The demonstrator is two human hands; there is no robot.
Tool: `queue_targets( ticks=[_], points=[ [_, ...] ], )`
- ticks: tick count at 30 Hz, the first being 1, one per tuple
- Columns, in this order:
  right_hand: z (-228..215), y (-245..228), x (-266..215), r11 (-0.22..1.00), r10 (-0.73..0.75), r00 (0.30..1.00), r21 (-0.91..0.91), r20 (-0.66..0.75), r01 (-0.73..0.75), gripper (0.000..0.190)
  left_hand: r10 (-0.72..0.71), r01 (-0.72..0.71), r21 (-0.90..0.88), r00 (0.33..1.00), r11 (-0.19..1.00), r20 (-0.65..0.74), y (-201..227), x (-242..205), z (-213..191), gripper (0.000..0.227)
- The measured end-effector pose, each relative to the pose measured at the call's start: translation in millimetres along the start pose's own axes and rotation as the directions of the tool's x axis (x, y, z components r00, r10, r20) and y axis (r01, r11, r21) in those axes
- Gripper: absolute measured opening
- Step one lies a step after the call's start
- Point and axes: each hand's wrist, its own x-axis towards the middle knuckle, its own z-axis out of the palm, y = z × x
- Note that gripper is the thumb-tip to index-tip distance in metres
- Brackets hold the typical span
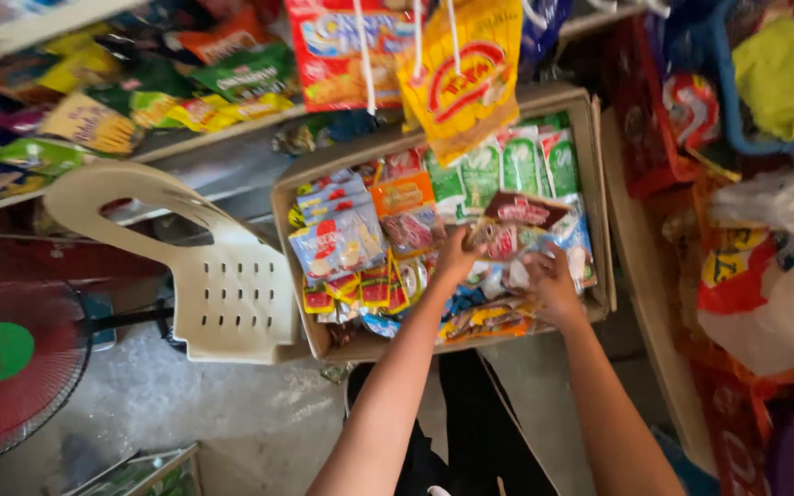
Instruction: Sorting and organizing various food and snack packets from a large box onto store shelves.
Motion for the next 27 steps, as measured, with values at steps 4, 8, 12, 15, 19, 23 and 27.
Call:
queue_targets(
  ticks=[4,8,12,15,19,23,27],
  points=[
    [2,-27,-4,0.992,-0.094,0.994,-0.074,0.052,0.097,0.048,0.04,-0.038,-0.093,0.999,0.995,0.025,46,-39,-40,0.058],
    [25,-81,-12,0.976,-0.073,0.985,-0.193,0.159,0.103,0.031,0.216,-0.215,-0.077,0.976,0.974,0.0,66,-56,-62,0.052],
    [56,-135,-26,0.956,-0.202,0.957,-0.169,0.208,0.238,0.026,0.188,-0.196,-0.188,0.98,0.962,-0.059,126,-89,-89,0.056],
    [65,-151,-18,0.882,-0.371,0.911,-0.237,0.181,0.407,0.025,0.271,-0.286,-0.419,0.958,0.862,-0.097,151,-87,-98,0.062],
    [97,-213,-43,0.746,-0.611,0.771,-0.196,0.179,0.636,0.027,0.429,-0.432,0.056,0.859,0.9,-0.278,219,-106,-126,0.069],
    [108,-231,-48,0.653,-0.726,0.683,-0.237,0.072,0.719,0.029,0.459,-0.479,0.004,0.84,0.878,-0.29,275,-130,-142,0.074],
    [107,-246,-53,0.59,-0.8,0.6,-0.231,-0.035,0.774,0.043,0.716,-0.695,0.176,0.661,0.697,-0.222,294,-136,-138,0.063]
  ],
)
